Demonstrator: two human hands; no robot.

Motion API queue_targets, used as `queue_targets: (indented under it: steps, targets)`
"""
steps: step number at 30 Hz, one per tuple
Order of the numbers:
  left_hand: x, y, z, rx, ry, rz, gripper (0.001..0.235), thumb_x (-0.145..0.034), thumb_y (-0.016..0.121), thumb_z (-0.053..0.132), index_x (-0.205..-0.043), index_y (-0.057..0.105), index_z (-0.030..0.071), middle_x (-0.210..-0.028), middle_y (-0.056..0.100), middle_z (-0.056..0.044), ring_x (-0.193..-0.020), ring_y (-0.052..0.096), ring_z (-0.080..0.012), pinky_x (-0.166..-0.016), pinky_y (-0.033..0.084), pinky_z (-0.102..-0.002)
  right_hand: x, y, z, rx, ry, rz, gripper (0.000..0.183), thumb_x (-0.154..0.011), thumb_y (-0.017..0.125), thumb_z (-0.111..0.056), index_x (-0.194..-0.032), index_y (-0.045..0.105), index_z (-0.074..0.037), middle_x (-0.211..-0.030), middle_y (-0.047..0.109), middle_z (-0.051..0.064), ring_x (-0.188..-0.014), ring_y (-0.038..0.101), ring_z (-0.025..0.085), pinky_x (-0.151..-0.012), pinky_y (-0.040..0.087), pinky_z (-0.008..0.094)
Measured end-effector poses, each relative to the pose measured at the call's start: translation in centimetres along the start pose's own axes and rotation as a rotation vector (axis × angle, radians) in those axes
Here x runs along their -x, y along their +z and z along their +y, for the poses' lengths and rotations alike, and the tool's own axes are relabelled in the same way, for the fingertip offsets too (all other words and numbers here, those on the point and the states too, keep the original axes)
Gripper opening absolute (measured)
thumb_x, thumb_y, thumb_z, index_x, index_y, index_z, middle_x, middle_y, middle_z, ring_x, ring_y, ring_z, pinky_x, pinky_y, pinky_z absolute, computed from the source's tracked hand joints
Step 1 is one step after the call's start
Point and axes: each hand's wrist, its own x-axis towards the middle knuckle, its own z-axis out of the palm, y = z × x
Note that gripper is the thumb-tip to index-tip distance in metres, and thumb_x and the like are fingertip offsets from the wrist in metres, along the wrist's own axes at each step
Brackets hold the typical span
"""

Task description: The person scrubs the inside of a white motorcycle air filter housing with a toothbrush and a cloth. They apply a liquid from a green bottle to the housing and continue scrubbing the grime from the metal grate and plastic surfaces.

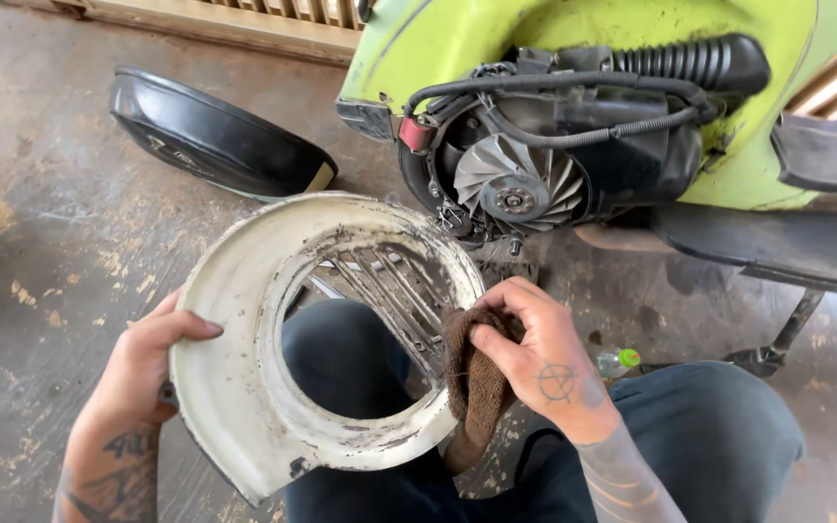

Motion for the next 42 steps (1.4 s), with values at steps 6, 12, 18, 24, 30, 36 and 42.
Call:
queue_targets:
  steps: [6, 12, 18, 24, 30, 36, 42]
  targets:
    - [-1.9, -2.0, -0.6, -0.154, 0.006, -0.118, 0.062, -0.09, 0.05, -0.001, -0.152, 0.051, 0.005, -0.144, 0.063, -0.019, -0.126, 0.06, -0.0301, -0.103, 0.047, -0.039, 0.3, 1.6, 3.5, -0.062, 0.096, -0.134, 0.015, -0.079, 0.067, 0.0, -0.094, 0.067, -0.001, -0.089, 0.07, 0.005, -0.078, 0.061, 0.014, -0.077, 0.05, 0.026]
    - [-2.9, -1.8, -0.4, -0.798, 0.328, -0.121, 0.081, -0.084, 0.066, 0.042, -0.152, 0.042, 0.004, -0.158, 0.047, -0.014, -0.146, 0.046, -0.0266, -0.118, 0.037, -0.039, 1.9, 3.0, 7.1, -0.106, 0.1, -0.06, 0.026, -0.082, 0.066, 0.002, -0.107, 0.068, -0.001, -0.089, 0.071, 0.007, -0.076, 0.061, 0.014, -0.074, 0.05, 0.026]
    - [-5.9, 1.6, 1.8, -1.159, 0.62, -0.105, 0.088, -0.085, 0.07, 0.057, -0.149, 0.045, 0.003, -0.137, 0.061, -0.025, -0.121, 0.063, -0.0412, -0.102, 0.05, -0.053, 1.7, 3.7, 6.6, -0.074, 0.082, 0.005, 0.025, -0.082, 0.064, 0.004, -0.106, 0.068, -0.001, -0.086, 0.07, 0.005, -0.07, 0.058, 0.011, -0.067, 0.048, 0.023]
    - [-5.9, 4.5, 2.5, -1.221, 0.629, -0.04, 0.046, -0.092, 0.075, 0.037, -0.116, 0.062, -0.001, -0.095, 0.075, -0.025, -0.083, 0.075, -0.0429, -0.079, 0.059, -0.052, 1.3, 1.4, 5.4, 0.123, -0.023, -0.006, 0.025, -0.078, 0.063, 0.007, -0.101, 0.07, 0.002, -0.121, 0.071, 0.011, -0.084, 0.07, 0.018, -0.075, 0.061, 0.026]
    - [-5.7, 4.6, 2.4, -1.23, 0.649, -0.05, 0.04, -0.095, 0.071, 0.038, -0.116, 0.062, 0.005, -0.096, 0.074, -0.022, -0.084, 0.073, -0.0433, -0.076, 0.057, -0.055, 0.9, -3.9, 2.1, 0.048, -0.041, 0.198, 0.034, -0.082, 0.057, 0.015, -0.113, 0.067, 0.004, -0.108, 0.07, 0.011, -0.087, 0.064, 0.017, -0.086, 0.052, 0.025]
    - [-6.2, 4.8, 2.2, -1.231, 0.578, -0.042, 0.035, -0.097, 0.069, 0.035, -0.116, 0.063, 0.006, -0.096, 0.075, -0.021, -0.082, 0.073, -0.0419, -0.077, 0.058, -0.053, -5.7, 3.0, -0.2, 0.535, -0.588, 0.143, 0.026, -0.079, 0.075, 0.008, -0.104, 0.074, 0.003, -0.11, 0.07, 0.014, -0.079, 0.065, 0.02, -0.066, 0.052, 0.028]
    - [-8.0, 4.9, 0.9, -1.36, 0.551, 0.004, 0.044, -0.093, 0.067, 0.043, -0.13, 0.058, 0.02, -0.098, 0.072, -0.029, -0.097, 0.071, -0.054, -0.082, 0.06, -0.061, -9.3, 8.2, 4.8, 1.052, -1.083, 0.039, 0.006, -0.095, 0.065, -0.005, -0.1, 0.068, -0.006, -0.103, 0.061, 0.013, -0.088, 0.065, 0.026, -0.062, 0.059, 0.033]
